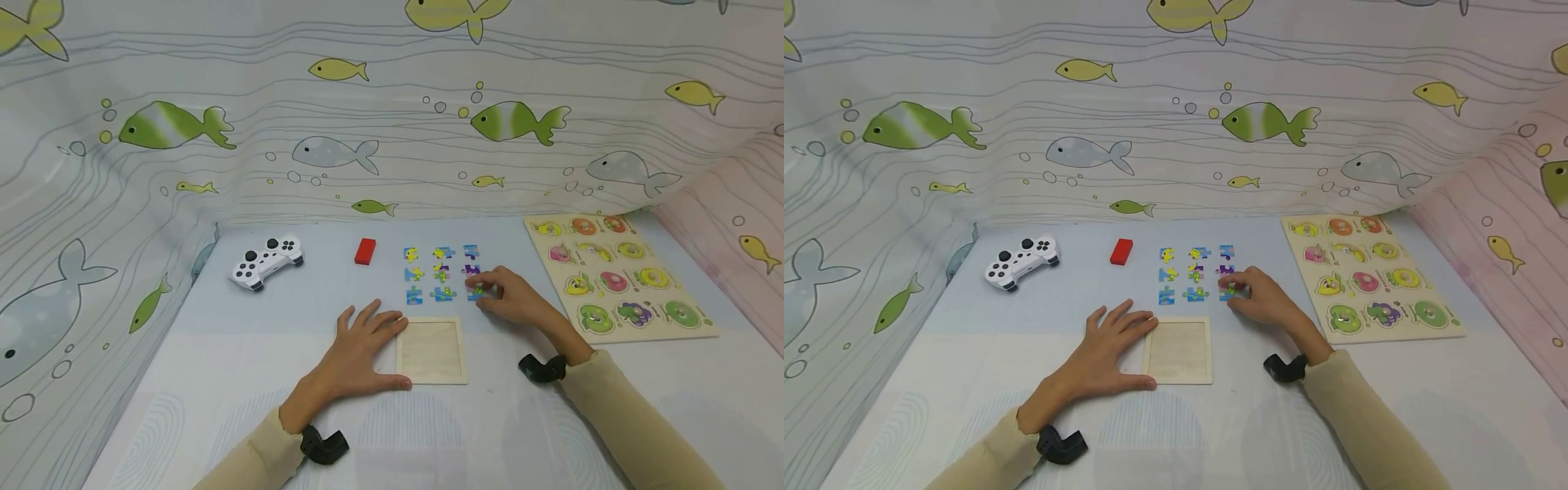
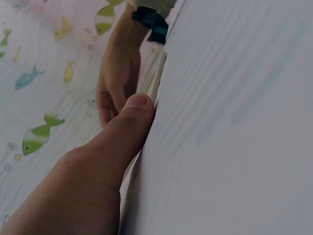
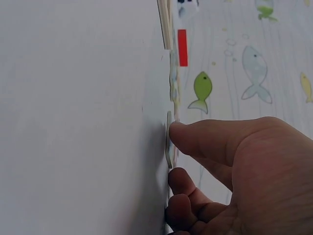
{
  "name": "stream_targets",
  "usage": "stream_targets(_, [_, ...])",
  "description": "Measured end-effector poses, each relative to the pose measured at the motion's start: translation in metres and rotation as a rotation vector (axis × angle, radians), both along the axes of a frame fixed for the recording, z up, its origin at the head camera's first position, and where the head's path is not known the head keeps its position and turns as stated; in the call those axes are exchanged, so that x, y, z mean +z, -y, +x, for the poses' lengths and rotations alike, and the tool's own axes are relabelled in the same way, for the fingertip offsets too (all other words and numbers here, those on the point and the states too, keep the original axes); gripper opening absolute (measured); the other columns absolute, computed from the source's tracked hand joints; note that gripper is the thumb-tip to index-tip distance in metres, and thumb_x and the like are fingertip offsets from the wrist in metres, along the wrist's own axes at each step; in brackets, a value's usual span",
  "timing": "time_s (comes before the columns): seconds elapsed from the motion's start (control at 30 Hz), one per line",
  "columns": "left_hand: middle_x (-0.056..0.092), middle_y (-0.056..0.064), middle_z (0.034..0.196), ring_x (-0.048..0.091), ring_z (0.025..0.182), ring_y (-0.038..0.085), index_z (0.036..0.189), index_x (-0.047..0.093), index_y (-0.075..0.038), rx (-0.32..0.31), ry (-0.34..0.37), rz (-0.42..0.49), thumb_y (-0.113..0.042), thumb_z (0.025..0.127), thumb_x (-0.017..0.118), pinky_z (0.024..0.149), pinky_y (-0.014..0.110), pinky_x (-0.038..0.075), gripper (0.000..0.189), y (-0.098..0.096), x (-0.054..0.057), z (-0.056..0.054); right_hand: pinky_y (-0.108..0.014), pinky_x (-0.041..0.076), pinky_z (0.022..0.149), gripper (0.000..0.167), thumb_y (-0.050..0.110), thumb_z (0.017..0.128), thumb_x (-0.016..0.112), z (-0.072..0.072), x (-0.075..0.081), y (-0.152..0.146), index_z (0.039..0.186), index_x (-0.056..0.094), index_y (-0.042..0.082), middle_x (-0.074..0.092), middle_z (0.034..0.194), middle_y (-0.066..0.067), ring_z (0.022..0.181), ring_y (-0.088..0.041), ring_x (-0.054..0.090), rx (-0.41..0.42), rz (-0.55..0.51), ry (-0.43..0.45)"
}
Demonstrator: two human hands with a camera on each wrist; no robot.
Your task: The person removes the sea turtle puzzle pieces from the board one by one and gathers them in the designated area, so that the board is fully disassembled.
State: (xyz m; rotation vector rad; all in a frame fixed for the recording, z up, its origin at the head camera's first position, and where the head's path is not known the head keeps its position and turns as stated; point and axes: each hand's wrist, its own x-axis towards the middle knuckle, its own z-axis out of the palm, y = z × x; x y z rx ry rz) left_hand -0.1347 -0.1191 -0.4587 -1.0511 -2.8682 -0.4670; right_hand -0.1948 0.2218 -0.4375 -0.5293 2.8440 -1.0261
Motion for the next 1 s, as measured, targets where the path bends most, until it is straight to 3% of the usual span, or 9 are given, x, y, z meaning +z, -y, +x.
stream_targets(0.53, [0.045,-0.006,0.157,0.024,0.156,0.034,0.154,0.045,-0.028,-0.003,-0.010,0.010,-0.081,0.074,0.066,0.116,0.069,0.014,0.099,-0.0002,-0.0037,-0.0024,-0.029,0.039,0.071,0.041,0.010,0.089,0.074,0.0001,0.0014,-0.0013,0.130,0.070,0.010,0.061,0.104,-0.014,0.083,-0.020,0.047,0.010,-0.014,-0.007])
stream_targets(0.83, [0.047,-0.006,0.155,0.026,0.155,0.034,0.152,0.047,-0.028,-0.004,-0.002,0.029,-0.085,0.072,0.064,0.116,0.070,0.016,0.100,0.0001,-0.0059,-0.0030,-0.030,0.040,0.071,0.042,0.010,0.090,0.074,0.0000,-0.0018,-0.0028,0.132,0.069,0.011,0.062,0.108,-0.013,0.083,-0.019,0.047,-0.011,-0.035,0.032])
stream_targets(1.0, [0.047,-0.005,0.155,0.028,0.154,0.035,0.153,0.046,-0.027,-0.001,0.022,0.060,-0.083,0.077,0.061,0.116,0.070,0.015,0.096,0.0015,-0.0071,-0.0014,-0.029,0.041,0.070,0.042,0.012,0.091,0.073,0.0004,-0.0040,-0.0038,0.133,0.068,0.011,0.063,0.110,-0.014,0.083,-0.019,0.048,-0.003,-0.065,0.044])
